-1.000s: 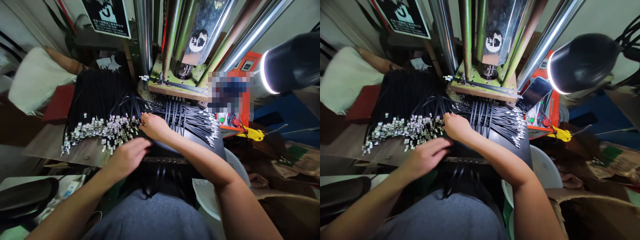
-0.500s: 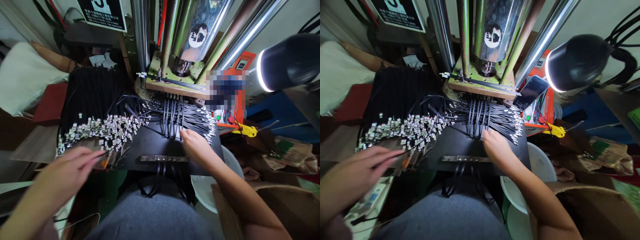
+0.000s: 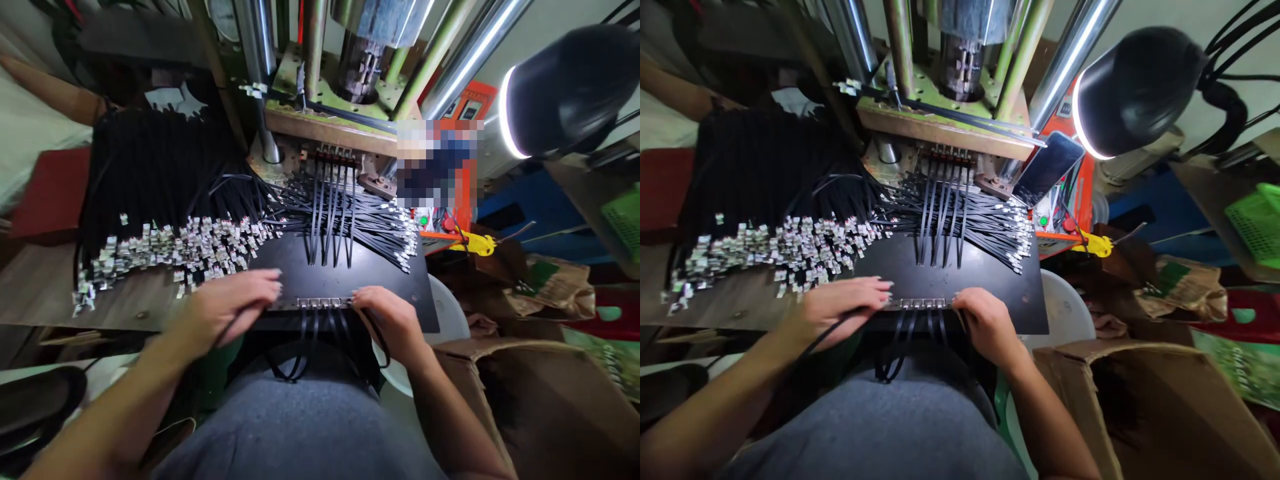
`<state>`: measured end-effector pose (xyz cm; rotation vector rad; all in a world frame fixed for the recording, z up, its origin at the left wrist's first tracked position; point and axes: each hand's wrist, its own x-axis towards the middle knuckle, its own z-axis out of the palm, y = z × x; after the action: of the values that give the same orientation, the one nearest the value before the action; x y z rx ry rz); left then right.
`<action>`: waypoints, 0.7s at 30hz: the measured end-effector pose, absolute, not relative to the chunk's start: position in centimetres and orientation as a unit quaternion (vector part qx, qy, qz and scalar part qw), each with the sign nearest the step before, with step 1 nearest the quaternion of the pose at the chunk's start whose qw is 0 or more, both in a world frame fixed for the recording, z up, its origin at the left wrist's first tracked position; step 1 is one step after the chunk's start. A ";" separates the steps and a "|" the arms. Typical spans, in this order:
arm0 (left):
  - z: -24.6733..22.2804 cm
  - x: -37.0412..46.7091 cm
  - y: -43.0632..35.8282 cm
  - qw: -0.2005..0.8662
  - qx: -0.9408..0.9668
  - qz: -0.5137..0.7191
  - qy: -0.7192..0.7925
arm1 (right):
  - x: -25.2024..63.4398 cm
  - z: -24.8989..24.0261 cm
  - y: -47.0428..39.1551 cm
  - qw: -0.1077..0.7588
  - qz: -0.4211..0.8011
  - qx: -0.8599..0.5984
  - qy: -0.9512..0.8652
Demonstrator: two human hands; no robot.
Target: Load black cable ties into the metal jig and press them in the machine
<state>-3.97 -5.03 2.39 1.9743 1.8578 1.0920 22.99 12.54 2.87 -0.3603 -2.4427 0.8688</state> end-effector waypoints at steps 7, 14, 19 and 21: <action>1.6 -1.2 -2.8 0.112 0.706 0.326 0.619 | 22.0 1.2 12.7 0.218 0.287 -0.127 -0.924; 3.7 -1.3 -3.1 0.119 0.743 0.189 0.631 | 21.9 1.7 13.1 0.172 0.292 -0.084 -0.937; 6.2 -7.1 1.7 0.163 0.785 0.085 0.592 | 18.4 4.8 21.7 0.118 0.333 -0.039 -0.935; 7.3 -9.1 6.9 0.136 0.765 0.031 0.628 | 13.9 5.8 26.7 0.200 0.241 -0.134 -0.940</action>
<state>-9.07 6.87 7.31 2.2158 1.8183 0.0905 13.91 26.65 5.79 -0.3751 -2.6288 0.6733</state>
